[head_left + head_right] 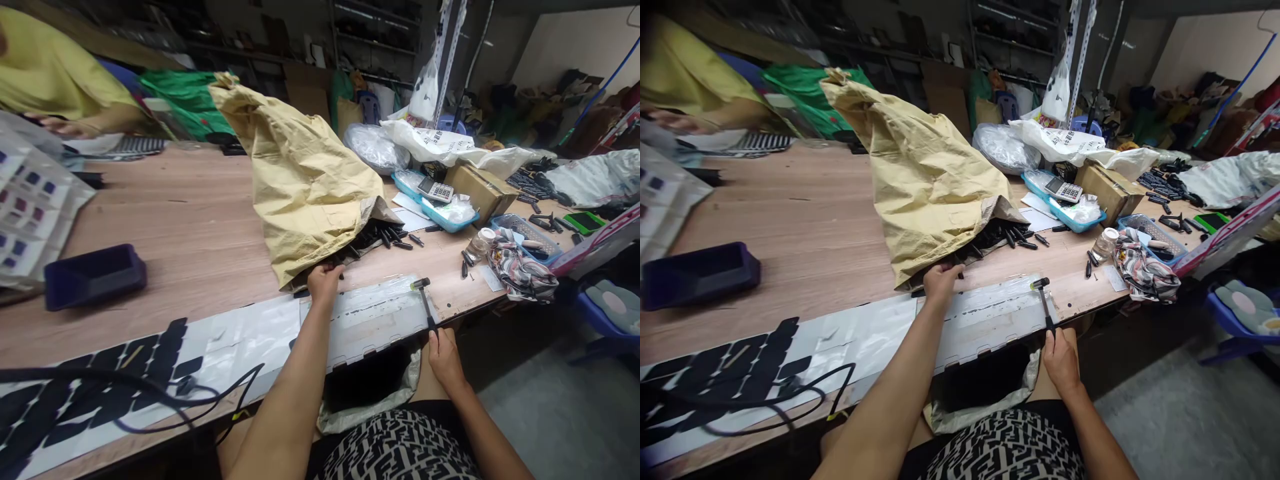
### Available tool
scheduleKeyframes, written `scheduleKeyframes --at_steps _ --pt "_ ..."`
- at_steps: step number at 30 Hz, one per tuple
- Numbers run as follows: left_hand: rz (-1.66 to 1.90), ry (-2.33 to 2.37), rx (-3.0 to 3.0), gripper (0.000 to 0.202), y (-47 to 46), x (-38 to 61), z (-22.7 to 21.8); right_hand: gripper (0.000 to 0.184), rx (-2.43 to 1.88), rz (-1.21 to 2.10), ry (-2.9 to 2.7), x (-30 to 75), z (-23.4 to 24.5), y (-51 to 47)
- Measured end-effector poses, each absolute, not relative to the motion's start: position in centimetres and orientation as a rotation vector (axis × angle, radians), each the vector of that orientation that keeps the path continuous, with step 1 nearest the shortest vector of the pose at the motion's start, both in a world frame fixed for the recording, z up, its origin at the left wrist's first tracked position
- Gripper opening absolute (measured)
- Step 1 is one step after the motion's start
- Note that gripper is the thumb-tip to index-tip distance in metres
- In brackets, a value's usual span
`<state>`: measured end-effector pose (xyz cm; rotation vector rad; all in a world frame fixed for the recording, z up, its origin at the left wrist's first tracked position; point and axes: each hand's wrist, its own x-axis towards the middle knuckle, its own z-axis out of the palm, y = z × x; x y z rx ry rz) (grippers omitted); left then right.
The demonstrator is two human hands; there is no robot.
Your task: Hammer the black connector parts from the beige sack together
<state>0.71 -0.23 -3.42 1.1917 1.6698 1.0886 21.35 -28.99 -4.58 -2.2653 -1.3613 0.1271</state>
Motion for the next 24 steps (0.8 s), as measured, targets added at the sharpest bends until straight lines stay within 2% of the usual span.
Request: scheduleKeyframes --at_steps 4,7,11,16,24 --pt "0.954 1.348 1.379 0.044 -6.0 0.2 -3.6 0.033 -2.283 0.135 -1.370 21.4 -4.7 -29.0" --pt "0.804 1.212 1.645 0.033 -9.3 0.1 -3.6 0.033 -2.301 0.166 -1.374 21.5 -4.7 -29.0" --pt "0.746 1.233 2.016 0.020 -11.0 0.3 -3.5 0.036 -2.286 0.167 -1.368 21.6 -4.4 -29.0" --pt "0.707 1.246 2.082 0.017 -10.9 0.5 -3.4 0.039 -2.188 0.241 -1.338 21.5 -3.6 -29.3" --pt "0.712 1.264 2.083 0.016 -11.0 0.6 -3.3 0.034 -2.045 0.375 -1.517 18.7 -1.7 -29.7"
